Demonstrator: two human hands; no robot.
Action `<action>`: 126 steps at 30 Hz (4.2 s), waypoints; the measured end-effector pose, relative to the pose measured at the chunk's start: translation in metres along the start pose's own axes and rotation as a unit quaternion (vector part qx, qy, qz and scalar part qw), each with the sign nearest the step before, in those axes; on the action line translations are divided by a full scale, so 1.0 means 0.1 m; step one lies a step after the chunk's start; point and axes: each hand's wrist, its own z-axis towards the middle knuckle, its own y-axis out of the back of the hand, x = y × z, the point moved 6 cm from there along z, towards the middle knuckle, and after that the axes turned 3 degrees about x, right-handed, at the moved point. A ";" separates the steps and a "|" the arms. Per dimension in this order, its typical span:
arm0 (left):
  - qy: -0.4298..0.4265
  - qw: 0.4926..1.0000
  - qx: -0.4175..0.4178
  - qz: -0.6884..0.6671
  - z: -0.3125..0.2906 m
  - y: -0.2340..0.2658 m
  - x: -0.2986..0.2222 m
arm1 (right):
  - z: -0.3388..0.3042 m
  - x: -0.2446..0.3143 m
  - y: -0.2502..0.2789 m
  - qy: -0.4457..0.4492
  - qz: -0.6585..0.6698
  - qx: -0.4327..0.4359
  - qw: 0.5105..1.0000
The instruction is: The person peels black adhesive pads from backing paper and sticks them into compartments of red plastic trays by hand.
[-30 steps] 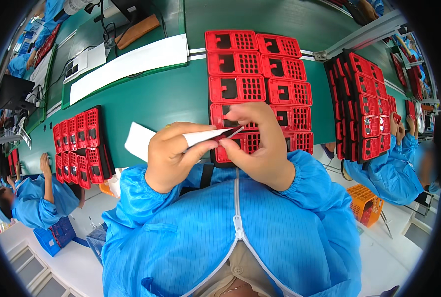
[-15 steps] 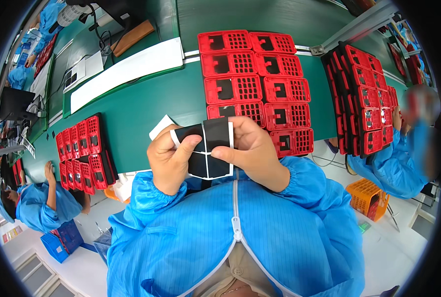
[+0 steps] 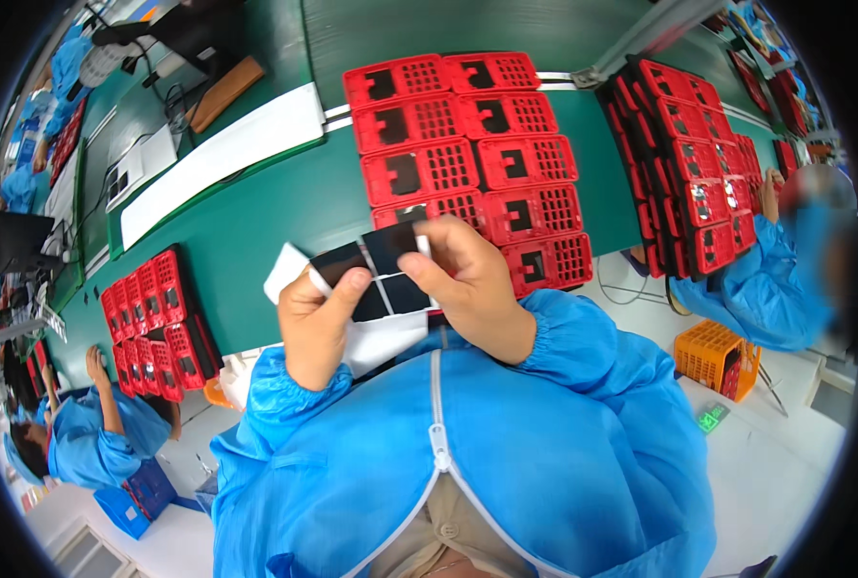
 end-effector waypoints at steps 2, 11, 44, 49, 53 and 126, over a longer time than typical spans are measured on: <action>0.011 1.000 -0.013 0.015 0.02 -0.01 -0.03 | 0.03 0.13 0.03 0.033 -0.038 -0.022 0.999; 0.081 0.996 0.005 0.024 0.08 -0.05 0.06 | -0.02 0.54 0.09 0.262 -0.253 -0.042 0.930; 0.105 0.993 0.042 0.025 0.35 0.10 0.43 | 0.60 0.05 1.66 -0.019 -0.428 -0.228 0.875; 0.125 0.991 0.029 0.029 0.36 0.09 0.45 | 0.62 0.01 1.65 -0.024 -0.426 -0.218 0.878; 0.131 0.990 0.032 0.031 0.35 0.08 0.44 | 0.62 0.03 1.65 -0.043 -0.401 -0.208 0.891; -0.055 0.923 0.318 0.209 0.06 0.10 0.20 | -0.05 -0.12 0.52 -0.102 -0.243 -0.046 0.963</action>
